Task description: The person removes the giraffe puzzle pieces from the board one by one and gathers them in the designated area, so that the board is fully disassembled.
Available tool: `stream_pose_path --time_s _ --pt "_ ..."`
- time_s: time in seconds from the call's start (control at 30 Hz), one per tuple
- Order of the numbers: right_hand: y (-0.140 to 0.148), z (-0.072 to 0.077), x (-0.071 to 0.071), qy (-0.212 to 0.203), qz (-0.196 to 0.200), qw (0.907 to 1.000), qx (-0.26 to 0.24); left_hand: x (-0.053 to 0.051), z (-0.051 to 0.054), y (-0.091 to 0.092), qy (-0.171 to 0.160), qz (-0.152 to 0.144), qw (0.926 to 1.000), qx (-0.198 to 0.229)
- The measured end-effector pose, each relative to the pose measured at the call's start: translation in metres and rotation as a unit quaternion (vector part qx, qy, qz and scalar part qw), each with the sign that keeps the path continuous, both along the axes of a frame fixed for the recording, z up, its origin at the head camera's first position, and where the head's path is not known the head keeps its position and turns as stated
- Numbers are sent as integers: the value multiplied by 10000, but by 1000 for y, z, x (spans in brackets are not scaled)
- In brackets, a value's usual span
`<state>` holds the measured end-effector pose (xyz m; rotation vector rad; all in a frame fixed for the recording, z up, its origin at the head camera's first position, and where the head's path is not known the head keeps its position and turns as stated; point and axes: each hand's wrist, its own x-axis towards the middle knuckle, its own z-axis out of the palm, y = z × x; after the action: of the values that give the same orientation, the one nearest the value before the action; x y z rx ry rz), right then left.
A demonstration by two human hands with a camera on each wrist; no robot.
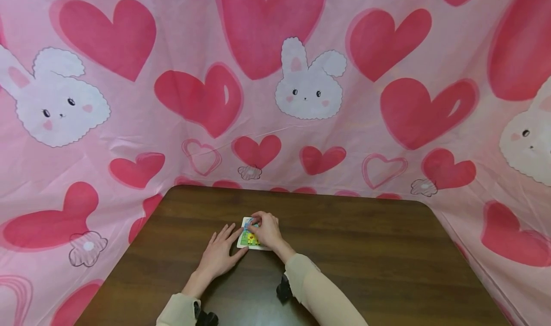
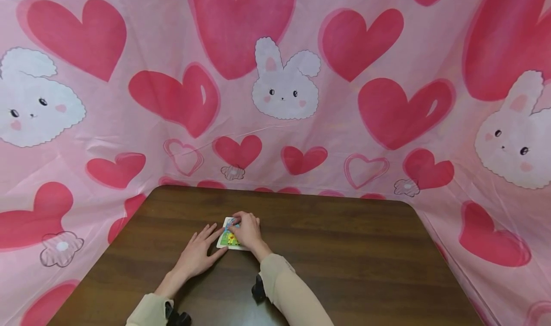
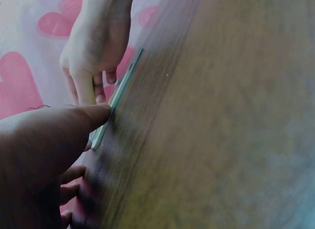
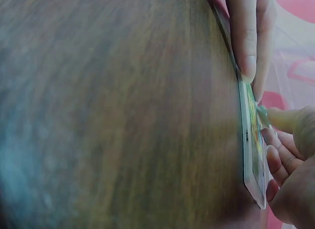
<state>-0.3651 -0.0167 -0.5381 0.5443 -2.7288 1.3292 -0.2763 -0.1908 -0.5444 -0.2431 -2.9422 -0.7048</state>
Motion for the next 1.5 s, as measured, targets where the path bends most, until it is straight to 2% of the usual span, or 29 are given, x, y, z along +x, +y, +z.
stream_pose_path --time_s 0.27,0.57,0.7,0.87,0.93,1.13,1.33,1.5 --pt "2 2 -2 -103 -102 9996 -223 0 0 1 -19 3 10000 -8" --pt "18 3 -10 -385 1 9931 -1108 -1 1 1 -131 34 9999 -21" --pt "33 10 -17 -396 11 9898 -1370 -2 0 1 -214 77 9997 -16" --pt "57 22 -29 -401 -185 9860 -1605 -3 0 1 -201 111 9997 5" --pt "66 26 -33 -478 -283 9821 -1800 -2 -1 1 -141 94 9999 -9" --pt "94 34 -43 -705 -477 9700 -2278 -2 -1 1 -241 126 9996 55" --pt "119 35 -48 -785 -575 9664 -2381 -1 -1 1 -262 142 9995 88" --pt "139 32 -51 -818 -684 9689 -2233 -2 -1 1 -295 154 9994 56"
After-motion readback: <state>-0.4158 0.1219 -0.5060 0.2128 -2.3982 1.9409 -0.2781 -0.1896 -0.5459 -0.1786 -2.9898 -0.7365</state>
